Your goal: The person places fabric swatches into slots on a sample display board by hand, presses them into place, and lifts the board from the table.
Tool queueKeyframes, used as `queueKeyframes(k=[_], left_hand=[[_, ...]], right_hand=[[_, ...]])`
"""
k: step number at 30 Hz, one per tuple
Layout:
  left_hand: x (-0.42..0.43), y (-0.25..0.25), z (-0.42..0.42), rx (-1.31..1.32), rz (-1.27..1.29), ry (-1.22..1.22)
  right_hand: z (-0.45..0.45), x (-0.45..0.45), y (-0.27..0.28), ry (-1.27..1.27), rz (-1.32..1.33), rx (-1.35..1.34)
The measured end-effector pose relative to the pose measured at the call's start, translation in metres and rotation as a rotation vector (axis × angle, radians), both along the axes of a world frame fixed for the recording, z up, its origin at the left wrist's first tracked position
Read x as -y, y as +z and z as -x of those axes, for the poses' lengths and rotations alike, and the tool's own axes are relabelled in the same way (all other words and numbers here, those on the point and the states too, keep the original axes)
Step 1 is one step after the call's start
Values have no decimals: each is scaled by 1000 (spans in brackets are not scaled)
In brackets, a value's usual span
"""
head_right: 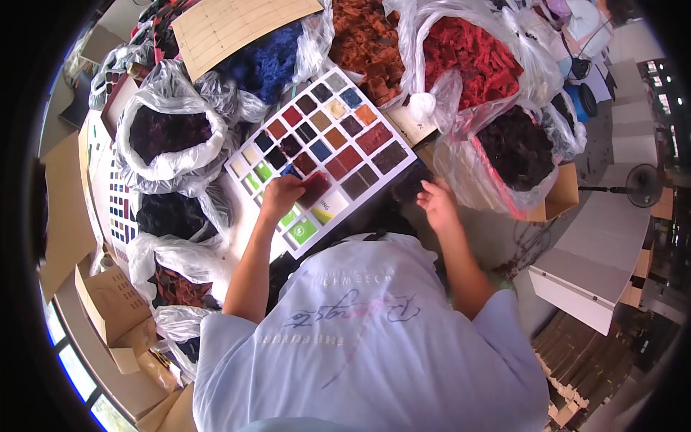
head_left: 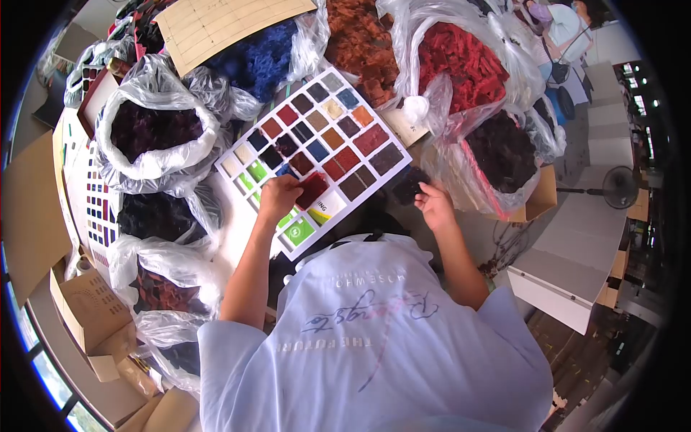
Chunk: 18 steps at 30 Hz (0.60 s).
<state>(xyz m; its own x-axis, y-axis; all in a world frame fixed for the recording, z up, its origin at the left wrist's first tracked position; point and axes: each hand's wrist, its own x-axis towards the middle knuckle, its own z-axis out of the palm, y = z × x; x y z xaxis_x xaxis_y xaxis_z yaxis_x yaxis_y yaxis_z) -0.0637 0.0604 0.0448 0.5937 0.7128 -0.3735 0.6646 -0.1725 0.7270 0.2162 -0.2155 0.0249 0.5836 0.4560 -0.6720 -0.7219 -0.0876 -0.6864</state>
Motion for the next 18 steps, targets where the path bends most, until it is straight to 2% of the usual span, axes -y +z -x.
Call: queueKeyframes(k=[6, 9, 11, 18], left_hand=[[5, -16, -6, 39, -139, -45], [9, -24, -6, 13, -233, -78], [11, -27, -4, 67, -406, -115], [15, -36, -2, 113, -434, -105]], right_hand=[[77, -48, 6, 328, -77, -94], [100, -70, 4, 485, -51, -1], [107, -81, 4, 497, -38, 37], [136, -91, -8, 535, 100, 133]])
